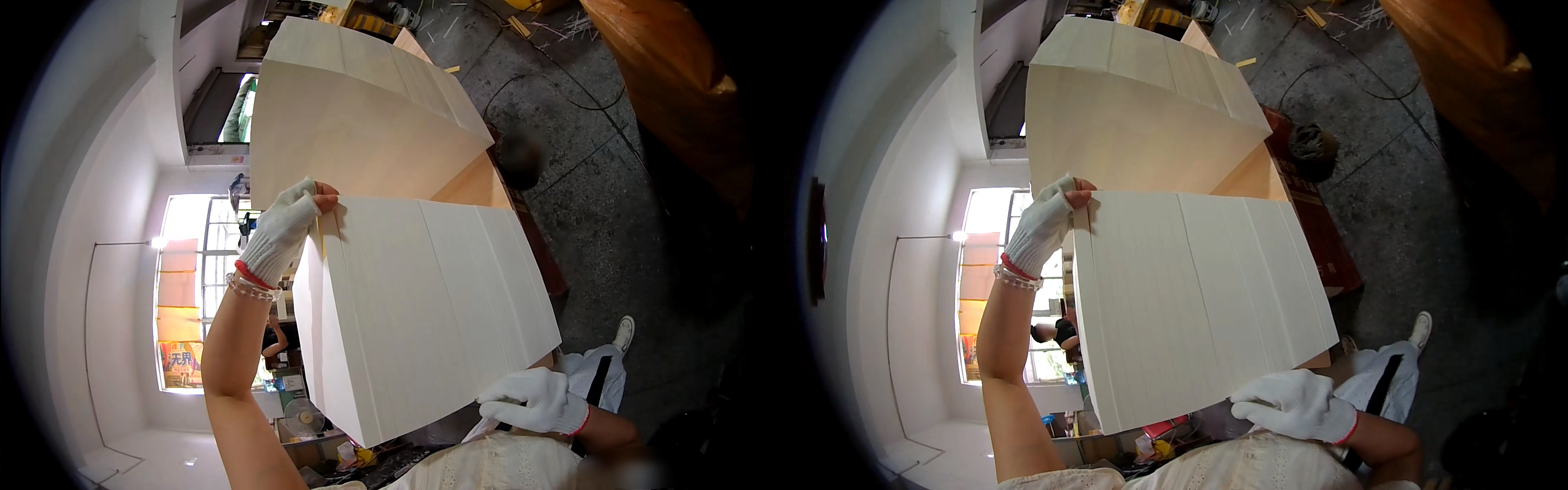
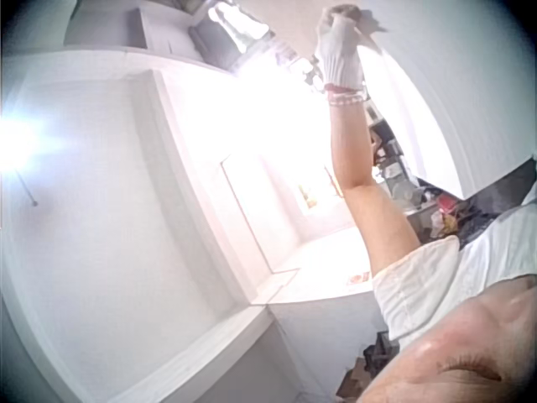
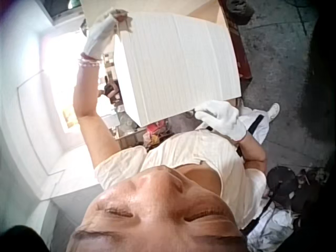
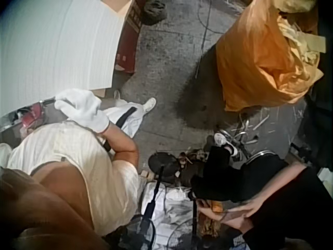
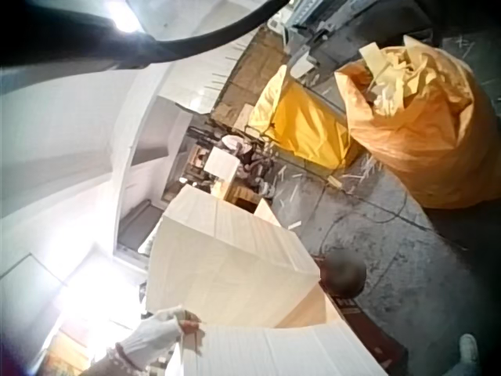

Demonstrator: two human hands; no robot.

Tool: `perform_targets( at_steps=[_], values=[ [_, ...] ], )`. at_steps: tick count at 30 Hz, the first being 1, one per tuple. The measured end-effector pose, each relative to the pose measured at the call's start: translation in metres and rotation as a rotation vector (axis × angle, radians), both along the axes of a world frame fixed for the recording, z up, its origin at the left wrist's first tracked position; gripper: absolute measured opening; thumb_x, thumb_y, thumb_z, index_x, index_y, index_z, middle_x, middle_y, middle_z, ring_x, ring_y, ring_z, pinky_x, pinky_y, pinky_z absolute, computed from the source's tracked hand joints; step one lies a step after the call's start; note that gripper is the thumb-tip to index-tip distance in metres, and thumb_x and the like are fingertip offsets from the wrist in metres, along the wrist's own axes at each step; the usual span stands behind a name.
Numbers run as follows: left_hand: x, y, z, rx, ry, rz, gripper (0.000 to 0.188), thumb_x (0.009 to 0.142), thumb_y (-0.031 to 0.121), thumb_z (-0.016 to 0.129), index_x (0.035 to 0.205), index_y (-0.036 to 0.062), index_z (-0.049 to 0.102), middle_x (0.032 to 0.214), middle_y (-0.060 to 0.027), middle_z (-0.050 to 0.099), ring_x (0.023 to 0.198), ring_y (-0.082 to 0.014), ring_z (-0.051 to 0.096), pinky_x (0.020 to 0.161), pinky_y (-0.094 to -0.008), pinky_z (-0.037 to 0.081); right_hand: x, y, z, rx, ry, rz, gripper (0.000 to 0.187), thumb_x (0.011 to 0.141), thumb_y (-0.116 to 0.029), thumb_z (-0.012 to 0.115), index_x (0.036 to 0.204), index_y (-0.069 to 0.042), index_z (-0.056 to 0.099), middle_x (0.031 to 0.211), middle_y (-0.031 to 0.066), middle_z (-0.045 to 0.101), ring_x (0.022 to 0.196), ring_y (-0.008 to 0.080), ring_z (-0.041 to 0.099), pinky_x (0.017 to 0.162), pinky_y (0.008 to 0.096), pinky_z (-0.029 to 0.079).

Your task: The person assembles white cardboard boxes by folding the flaps and securing them with yellow tape. They handle the boxes one at a time, picking them up from a stack, folding the sides, and applying tape to the seams before placing the finished unit on the table.

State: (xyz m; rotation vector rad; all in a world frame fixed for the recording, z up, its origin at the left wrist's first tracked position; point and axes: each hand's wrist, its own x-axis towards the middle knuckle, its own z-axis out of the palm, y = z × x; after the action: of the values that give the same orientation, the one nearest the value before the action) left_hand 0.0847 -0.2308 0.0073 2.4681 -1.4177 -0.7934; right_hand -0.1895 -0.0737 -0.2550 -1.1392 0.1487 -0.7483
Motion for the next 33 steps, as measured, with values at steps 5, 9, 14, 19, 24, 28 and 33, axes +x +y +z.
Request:
perform_targets(
  at_steps=[5, 9, 14, 19, 24, 28, 33],
  values=[
    [-0.002, 0.004, -0.001, -0.096, 0.111, 0.004, 0.031, 0.089, 0.02, 0.063, 0.11, -0.0034, 0.058, 0.092, -0.0098, 0.062, 0.083, -0.0172, 0.062, 0.071, -0.0297, 0.053, -0.006, -0.008, -0.009, -0.04, -0.04, 0.007, 0.021, 0.086, -0.02, 0.07, 0.098, -0.003, 0.07, 0.086, 0.0121, 0.071, 0.075, 0.0218, 0.07, 0.067, 0.0281, 0.055],
    [0.011, 0.008, 0.007, -0.131, 0.153, -0.007, 0.038, 0.087, 0.022, 0.063, 0.114, -0.0041, 0.057, 0.096, -0.0117, 0.062, 0.089, -0.0177, 0.062, 0.075, -0.029, 0.052, -0.033, -0.039, 0.018, 0.283, 0.006, 0.047, 0.02, 0.081, -0.007, 0.072, 0.098, 0.003, 0.068, 0.083, 0.0124, 0.07, 0.079, 0.0141, 0.068, 0.065, 0.029, 0.055],
    [0.016, 0.016, 0.019, -0.199, 0.222, -0.033, 0.03, 0.083, 0.017, 0.06, 0.107, -0.0016, 0.058, 0.092, -0.009, 0.061, 0.087, -0.0197, 0.063, 0.077, -0.0297, 0.051, 0.01, -0.112, 0.085, -0.496, -0.197, -0.668, 0.029, 0.081, -0.006, 0.063, 0.109, 0.002, 0.061, 0.098, 0.0177, 0.063, 0.096, 0.0284, 0.063, 0.087, 0.0361, 0.049],
    [0.021, 0.025, 0.032, -0.324, 0.396, -0.109, 0.024, 0.084, 0.018, 0.06, 0.098, -0.0008, 0.059, 0.092, -0.0084, 0.058, 0.087, -0.0215, 0.062, 0.079, -0.0311, 0.051, 0.065, -0.14, 0.146, -1.214, 0.022, -0.718, 0.026, 0.082, -0.014, 0.058, 0.105, -0.003, 0.064, 0.111, 0.015, 0.06, 0.106, 0.0376, 0.058, 0.098, 0.0442, 0.045],
    [0.005, 0.078, 0.047, -0.406, -0.04, -0.243, 0.074, 0.091, 0.056, 0.049, 0.135, -0.0019, 0.037, 0.139, -0.0203, 0.044, 0.121, -0.0308, 0.049, 0.104, -0.0385, 0.035, 0.069, -0.119, 0.173, -1.269, 0.197, -0.368, 0.027, 0.084, -0.022, 0.053, 0.103, -0.007, 0.065, 0.112, 0.0093, 0.062, 0.116, 0.0305, 0.052, 0.103, 0.0467, 0.039],
    [-0.024, 0.204, 0.046, -0.612, 0.226, -0.522, 0.108, 0.083, 0.073, 0.052, 0.147, -0.008, 0.019, 0.151, -0.0196, 0.03, 0.14, -0.0311, 0.032, 0.113, -0.0419, 0.023, 0.061, -0.101, 0.187, -1.385, 0.271, -0.288, 0.03, 0.088, -0.024, 0.051, 0.109, -0.007, 0.063, 0.115, 0.0095, 0.062, 0.122, 0.0311, 0.048, 0.108, 0.0511, 0.034],
    [-0.061, 0.28, 0.015, -0.54, -0.414, -0.704, 0.083, 0.068, 0.027, 0.081, 0.137, 0.0, 0.042, 0.134, -0.0224, 0.05, 0.123, -0.04, 0.05, 0.104, -0.0421, 0.041, 0.068, -0.091, 0.2, -1.355, 0.213, -0.315, 0.029, 0.09, -0.021, 0.048, 0.107, -0.002, 0.061, 0.106, 0.0193, 0.063, 0.101, 0.0361, 0.058, 0.097, 0.0472, 0.04]
  ],
)
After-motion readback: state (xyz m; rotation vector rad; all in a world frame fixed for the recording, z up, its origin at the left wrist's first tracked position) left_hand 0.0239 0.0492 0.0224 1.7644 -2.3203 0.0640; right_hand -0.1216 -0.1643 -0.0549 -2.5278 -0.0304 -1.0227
